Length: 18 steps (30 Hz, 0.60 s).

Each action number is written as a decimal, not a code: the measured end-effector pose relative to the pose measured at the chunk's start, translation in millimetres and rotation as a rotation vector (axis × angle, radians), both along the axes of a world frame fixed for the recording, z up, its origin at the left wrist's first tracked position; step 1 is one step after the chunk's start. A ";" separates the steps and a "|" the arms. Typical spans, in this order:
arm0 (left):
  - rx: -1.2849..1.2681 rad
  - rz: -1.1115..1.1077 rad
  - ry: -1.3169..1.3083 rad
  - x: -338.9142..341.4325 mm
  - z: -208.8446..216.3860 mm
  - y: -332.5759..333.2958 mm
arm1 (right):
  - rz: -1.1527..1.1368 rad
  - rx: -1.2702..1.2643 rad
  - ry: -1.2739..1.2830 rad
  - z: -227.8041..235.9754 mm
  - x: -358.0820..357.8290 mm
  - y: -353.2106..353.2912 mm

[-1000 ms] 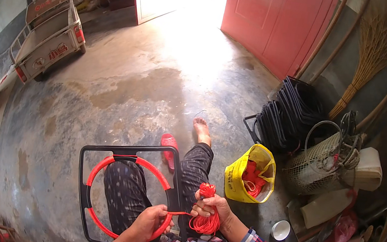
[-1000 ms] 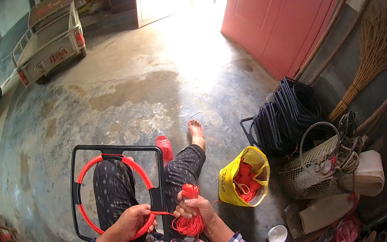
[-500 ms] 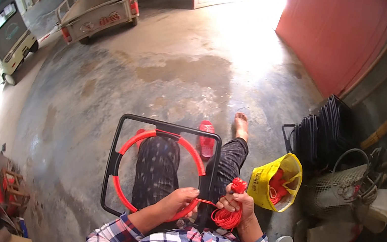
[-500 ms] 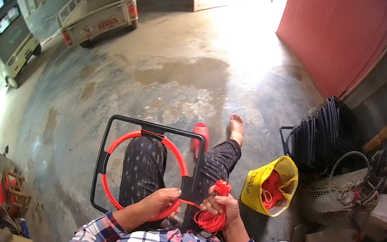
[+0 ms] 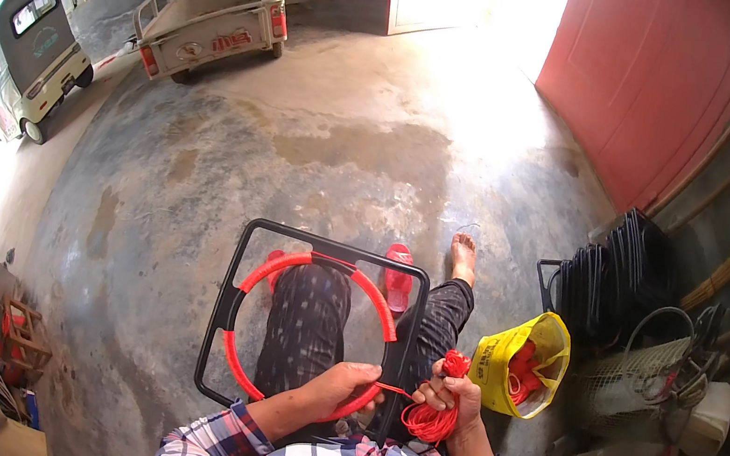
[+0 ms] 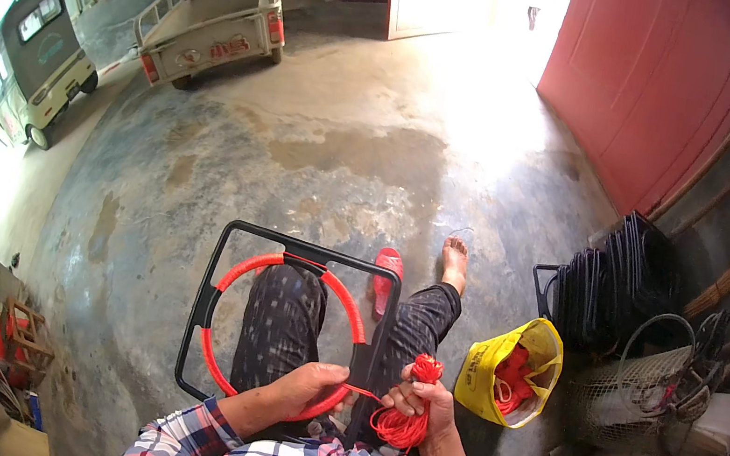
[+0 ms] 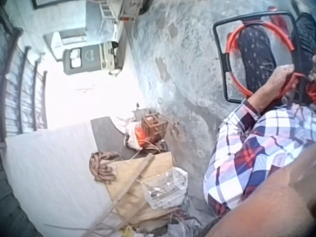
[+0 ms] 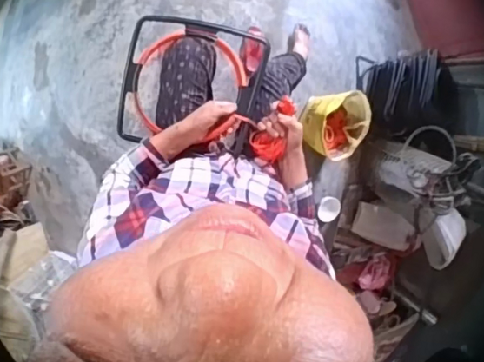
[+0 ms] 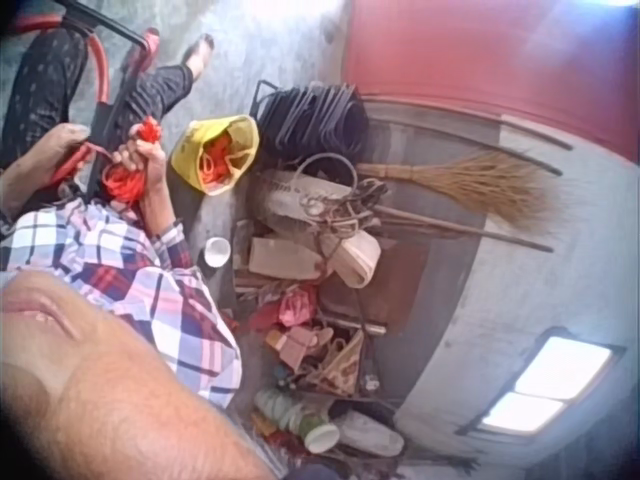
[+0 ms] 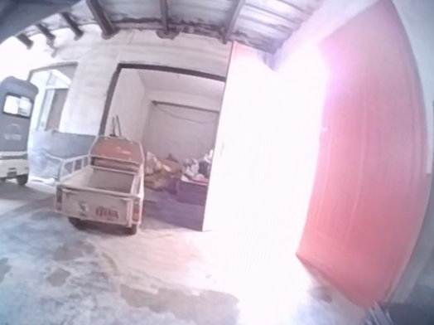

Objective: Wrap a red string around a black plastic frame part.

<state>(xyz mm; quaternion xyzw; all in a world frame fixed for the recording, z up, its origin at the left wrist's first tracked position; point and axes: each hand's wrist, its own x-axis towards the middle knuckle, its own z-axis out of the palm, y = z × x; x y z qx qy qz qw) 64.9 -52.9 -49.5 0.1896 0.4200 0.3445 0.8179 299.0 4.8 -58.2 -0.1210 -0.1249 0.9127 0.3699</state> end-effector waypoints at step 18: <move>-0.086 0.442 -0.350 1.5 -4.0 7.6 | -0.093 -0.017 0.041 -5.6 4.4 -2.2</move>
